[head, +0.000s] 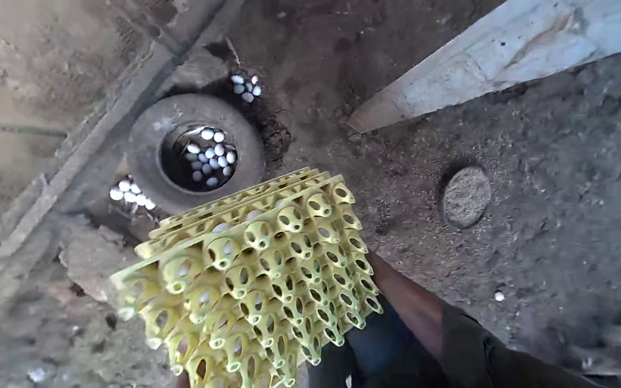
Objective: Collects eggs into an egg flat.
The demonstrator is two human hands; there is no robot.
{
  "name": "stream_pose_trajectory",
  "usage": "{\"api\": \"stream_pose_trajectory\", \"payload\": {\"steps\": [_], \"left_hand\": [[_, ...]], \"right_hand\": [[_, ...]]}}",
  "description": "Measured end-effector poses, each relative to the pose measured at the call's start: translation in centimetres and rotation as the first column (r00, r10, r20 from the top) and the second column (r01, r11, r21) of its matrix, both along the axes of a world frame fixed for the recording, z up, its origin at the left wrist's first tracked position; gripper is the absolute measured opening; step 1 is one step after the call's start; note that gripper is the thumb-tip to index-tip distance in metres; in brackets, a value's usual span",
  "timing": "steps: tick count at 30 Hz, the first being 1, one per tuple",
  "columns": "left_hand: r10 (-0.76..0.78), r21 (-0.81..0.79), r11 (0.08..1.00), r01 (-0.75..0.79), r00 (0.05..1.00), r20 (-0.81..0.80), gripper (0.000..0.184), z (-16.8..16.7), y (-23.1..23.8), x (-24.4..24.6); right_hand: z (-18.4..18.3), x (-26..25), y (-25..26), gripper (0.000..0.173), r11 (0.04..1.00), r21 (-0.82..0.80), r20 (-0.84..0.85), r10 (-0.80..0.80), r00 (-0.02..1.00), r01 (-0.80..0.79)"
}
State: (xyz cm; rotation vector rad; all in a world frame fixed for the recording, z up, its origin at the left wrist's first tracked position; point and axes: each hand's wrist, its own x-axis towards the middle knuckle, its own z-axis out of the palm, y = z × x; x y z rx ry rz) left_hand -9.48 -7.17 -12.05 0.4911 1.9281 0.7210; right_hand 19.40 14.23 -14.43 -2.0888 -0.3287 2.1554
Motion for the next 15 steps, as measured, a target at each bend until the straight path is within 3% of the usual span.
{"api": "stream_pose_trajectory", "payload": {"steps": [1, 3, 5, 6, 7, 8, 9, 10, 13, 15], "left_hand": [[0.075, 0.015, 0.997, -0.076, 0.992, 0.103, 0.027, -2.8, 2.2, -0.3], [0.339, -0.268, 0.918, -0.292, 0.929, 0.148, 0.033, -6.7, 11.2, 1.5], [0.391, -0.473, 0.836, -0.277, 0.906, 0.161, 0.038, -10.7, 20.2, 3.4], [0.303, -0.396, 0.899, -0.187, 0.918, 0.255, 0.037, -14.6, 21.6, 3.4], [0.165, -0.215, 0.973, -0.082, 0.899, 0.405, 0.036, -18.9, 21.9, 3.0], [0.024, -0.076, 0.997, 0.015, 0.869, 0.494, 0.037, -23.5, 22.8, 2.7], [0.064, -0.267, 0.963, 0.044, 0.921, 0.384, 0.036, -25.6, 26.2, 4.4], [0.031, -0.324, 0.942, 0.091, 0.935, 0.354, 0.039, -28.6, 28.2, 5.3], [-0.165, -0.143, 0.956, 0.256, 0.873, 0.459, 0.044, -39.2, 31.2, 6.6], [-0.249, -0.045, 0.949, 0.313, 0.828, 0.502, 0.043, -45.9, 33.0, 7.6]], "right_hand": [[-0.1, 0.3, 0.5, 0.042, 0.999, -0.05, 0.062, 0.0, 0.998, 0.003], [-4.3, 2.1, -0.3, 0.045, 0.989, -0.025, 0.052, -0.144, 0.988, 0.146], [-9.6, 3.1, -0.4, 0.043, 0.953, 0.054, 0.089, -0.303, 0.949, 0.299], [-12.8, 4.8, -0.8, 0.042, 0.945, 0.147, 0.01, -0.296, 0.955, 0.291], [-15.8, 6.3, -0.8, 0.041, 0.927, 0.23, -0.059, -0.29, 0.955, 0.295], [-16.9, 5.8, 1.9, 0.036, 0.895, 0.073, 0.098, -0.446, 0.89, 0.44], [-19.2, 6.2, 2.6, 0.039, 0.831, 0.019, 0.156, -0.552, 0.819, 0.557], [-23.1, 7.0, 1.5, 0.042, 0.797, 0.069, 0.157, -0.602, 0.783, 0.6], [-32.4, 8.9, 1.4, 0.044, 0.746, 0.113, 0.221, -0.663, 0.715, 0.656], [-39.1, 10.6, -0.9, 0.044, 0.743, 0.263, 0.143, -0.661, 0.736, 0.616]]}}
